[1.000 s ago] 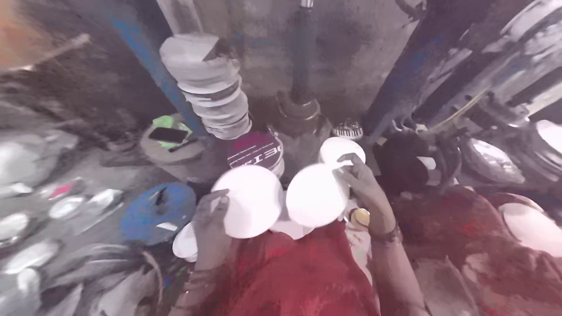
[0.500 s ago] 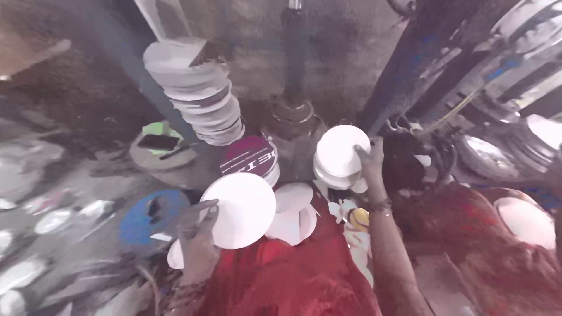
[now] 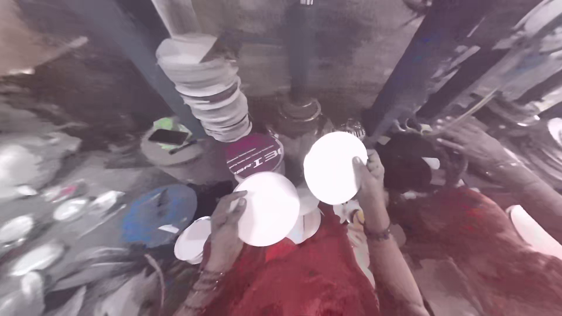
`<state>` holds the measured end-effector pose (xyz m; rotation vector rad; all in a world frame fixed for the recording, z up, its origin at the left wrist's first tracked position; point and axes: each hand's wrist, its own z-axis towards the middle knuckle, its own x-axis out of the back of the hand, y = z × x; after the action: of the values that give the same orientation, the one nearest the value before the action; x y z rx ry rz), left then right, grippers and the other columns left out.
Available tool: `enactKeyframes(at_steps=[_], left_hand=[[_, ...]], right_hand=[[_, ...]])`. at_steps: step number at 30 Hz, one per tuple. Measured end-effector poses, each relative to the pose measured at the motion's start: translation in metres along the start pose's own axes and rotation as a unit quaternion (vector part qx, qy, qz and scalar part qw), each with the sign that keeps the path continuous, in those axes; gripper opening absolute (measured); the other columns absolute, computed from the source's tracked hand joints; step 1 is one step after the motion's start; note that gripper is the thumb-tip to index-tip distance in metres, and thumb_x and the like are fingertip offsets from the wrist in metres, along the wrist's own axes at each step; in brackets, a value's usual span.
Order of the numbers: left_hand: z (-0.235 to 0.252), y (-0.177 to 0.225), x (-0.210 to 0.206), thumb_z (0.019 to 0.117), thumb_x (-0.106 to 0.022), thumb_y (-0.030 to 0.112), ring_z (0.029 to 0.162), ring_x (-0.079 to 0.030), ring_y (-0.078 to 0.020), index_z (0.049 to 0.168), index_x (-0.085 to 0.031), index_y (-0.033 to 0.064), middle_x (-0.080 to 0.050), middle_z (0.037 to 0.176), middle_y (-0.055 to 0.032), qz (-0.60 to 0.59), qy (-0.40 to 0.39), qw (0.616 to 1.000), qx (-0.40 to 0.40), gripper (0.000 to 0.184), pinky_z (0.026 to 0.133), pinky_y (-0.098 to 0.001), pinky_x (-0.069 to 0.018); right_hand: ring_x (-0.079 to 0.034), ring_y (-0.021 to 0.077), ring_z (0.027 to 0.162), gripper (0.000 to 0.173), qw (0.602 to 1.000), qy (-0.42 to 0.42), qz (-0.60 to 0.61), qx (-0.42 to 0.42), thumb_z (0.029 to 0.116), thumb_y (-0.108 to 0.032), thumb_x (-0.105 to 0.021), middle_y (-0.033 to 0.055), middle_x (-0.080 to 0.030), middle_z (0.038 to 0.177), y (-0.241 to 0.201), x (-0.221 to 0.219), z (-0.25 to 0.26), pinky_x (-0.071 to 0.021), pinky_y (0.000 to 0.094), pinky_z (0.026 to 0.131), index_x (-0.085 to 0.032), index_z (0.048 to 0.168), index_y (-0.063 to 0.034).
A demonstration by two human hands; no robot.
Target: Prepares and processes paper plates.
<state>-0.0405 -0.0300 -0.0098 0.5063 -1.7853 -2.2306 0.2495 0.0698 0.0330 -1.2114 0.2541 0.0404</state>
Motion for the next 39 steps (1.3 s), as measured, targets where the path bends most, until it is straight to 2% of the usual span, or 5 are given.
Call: enactKeyframes(at_steps=[9, 18, 22, 28, 39], left_hand=[[-0.019, 0.0, -0.027, 0.102, -0.054, 0.025, 0.127, -0.056, -0.0136, 0.153, -0.037, 0.0003, -0.051, 0.146, -0.0135, -0.025, -0.042, 0.999, 0.014, 0.059, 0.104, -0.0286, -0.0506], [-0.013, 0.005, 0.014, 0.0927, -0.063, 0.011, 0.118, -0.062, -0.0139, 0.147, -0.042, -0.0021, -0.056, 0.139, -0.011, -0.051, -0.032, 0.998, 0.033, 0.059, 0.097, -0.0303, -0.0564], [-0.007, 0.012, 0.044, 0.0947, -0.057, 0.004, 0.101, -0.066, -0.0043, 0.119, -0.063, -0.0026, -0.068, 0.114, -0.0012, -0.001, 0.045, 0.999, 0.016, 0.026, 0.088, -0.0236, -0.0577], [0.009, 0.028, 0.093, 0.0989, -0.046, -0.004, 0.091, -0.068, -0.0009, 0.109, -0.065, -0.002, -0.071, 0.101, 0.0045, 0.0, 0.117, 0.993, 0.013, 0.022, 0.082, -0.0204, -0.0576], [0.01, 0.001, 0.102, 0.1017, -0.052, 0.02, 0.092, -0.069, -0.0028, 0.112, -0.066, 0.0025, -0.073, 0.099, 0.0045, -0.046, 0.099, 0.993, 0.046, 0.025, 0.084, -0.0232, -0.0582]], right_hand=[[-0.063, 0.0073, 0.114, 0.046, 0.98, -0.183, -0.071, -0.014, 0.0947, -0.005, -0.052, 0.0157, -0.063, 0.133, 0.04, -0.068, -0.064, -0.0534, 0.0246, 0.097, -0.052, 0.138, 0.0088], [-0.068, 0.0029, 0.1, 0.046, 0.955, -0.267, -0.129, 0.019, 0.0894, -0.014, -0.074, 0.0112, -0.071, 0.115, 0.038, -0.116, -0.063, -0.0569, 0.0228, 0.09, -0.059, 0.128, 0.0069], [-0.072, 0.0192, 0.091, 0.03, 0.916, -0.285, -0.259, 0.116, 0.096, -0.018, -0.067, 0.0154, -0.074, 0.104, 0.039, -0.15, -0.028, -0.0593, 0.037, 0.082, -0.069, 0.116, 0.0039], [-0.04, 0.0535, 0.138, 0.077, 0.771, -0.257, -0.582, 0.036, 0.093, -0.057, -0.067, 0.0286, -0.05, 0.147, 0.062, -0.18, 0.051, -0.0291, 0.0757, 0.108, -0.056, 0.142, 0.0013], [-0.061, 0.0164, 0.07, 0.039, 0.93, -0.289, -0.225, 0.043, 0.0936, -0.013, -0.069, 0.0127, -0.066, 0.083, 0.036, -0.195, -0.008, -0.0537, 0.0364, 0.069, -0.055, 0.124, 0.008]])
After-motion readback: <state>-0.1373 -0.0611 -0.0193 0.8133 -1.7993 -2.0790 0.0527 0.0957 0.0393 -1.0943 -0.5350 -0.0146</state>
